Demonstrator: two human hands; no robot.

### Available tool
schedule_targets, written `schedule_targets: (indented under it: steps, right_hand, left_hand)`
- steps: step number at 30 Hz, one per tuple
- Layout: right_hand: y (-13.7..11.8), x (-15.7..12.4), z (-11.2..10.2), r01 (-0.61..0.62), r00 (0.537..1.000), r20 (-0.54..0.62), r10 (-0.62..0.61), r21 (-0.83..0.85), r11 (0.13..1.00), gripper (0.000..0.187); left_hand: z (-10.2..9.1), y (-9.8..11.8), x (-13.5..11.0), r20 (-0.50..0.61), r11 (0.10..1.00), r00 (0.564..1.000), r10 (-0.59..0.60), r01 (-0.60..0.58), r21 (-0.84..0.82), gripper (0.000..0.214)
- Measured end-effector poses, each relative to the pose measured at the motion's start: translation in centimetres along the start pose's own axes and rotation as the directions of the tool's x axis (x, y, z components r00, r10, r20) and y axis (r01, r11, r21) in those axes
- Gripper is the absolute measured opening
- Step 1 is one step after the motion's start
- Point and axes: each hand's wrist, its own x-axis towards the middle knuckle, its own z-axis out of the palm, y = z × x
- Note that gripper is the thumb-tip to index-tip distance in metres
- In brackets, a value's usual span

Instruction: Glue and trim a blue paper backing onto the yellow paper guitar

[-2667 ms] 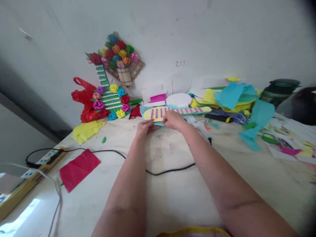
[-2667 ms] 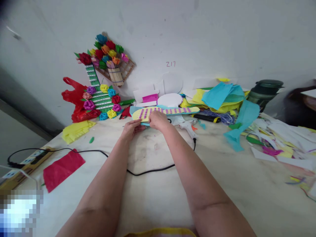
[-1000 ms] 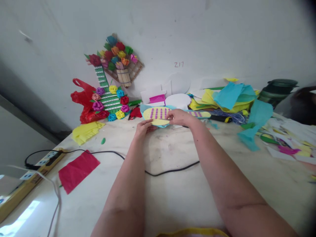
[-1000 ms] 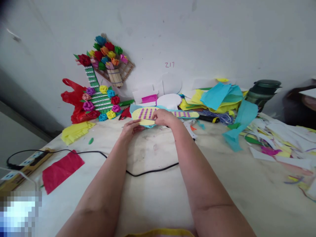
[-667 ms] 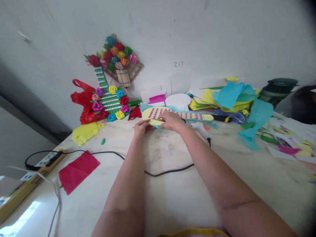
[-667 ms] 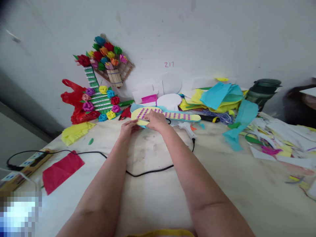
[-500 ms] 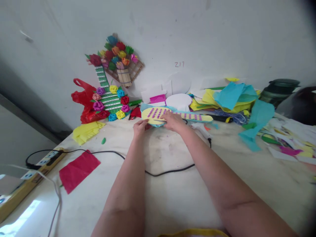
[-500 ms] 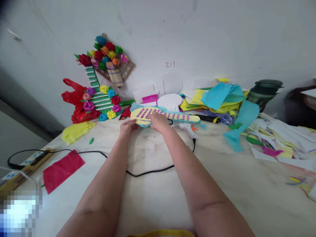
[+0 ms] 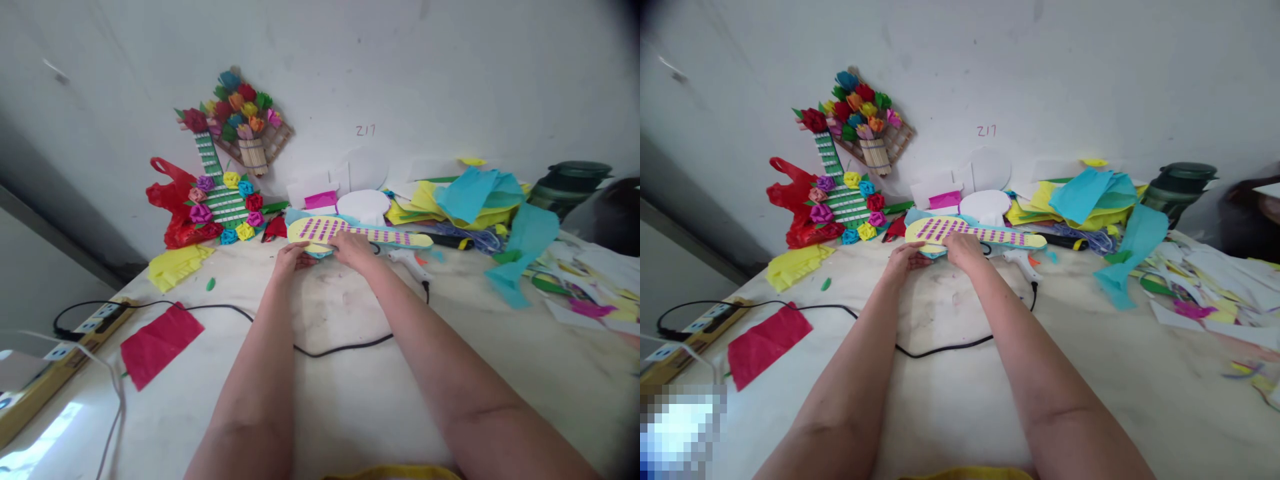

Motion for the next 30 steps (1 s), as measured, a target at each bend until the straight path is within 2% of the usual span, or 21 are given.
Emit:
schedule_targets:
  steps: [7,18,30]
  right_hand:
    - [0.35,0.07,-0.54,0.000,1.000,0.020,-0.001,0.053,0.999,0.023]
    - [0.63,0.15,-0.29,0.014,0.999,-0.046,-0.014,0.004,1.000,0.026]
    - [0.34,0.37,-0.07,-0.057,0.998,-0.012,0.057,-0.007,0.998,0.031]
  left_hand:
    - [-0.02,-0.23,0.06,0.054,0.999,0.998,0.025,-0.022,-0.043,0.043]
    - [-0.21,-0.74,0.21,0.081,0.996,0.996,0.047,-0.041,-0.074,0.046]
    - [0.07,-0.50,-0.13,0.087,0.995,0.995,0.058,-0.051,-0.080,0.040]
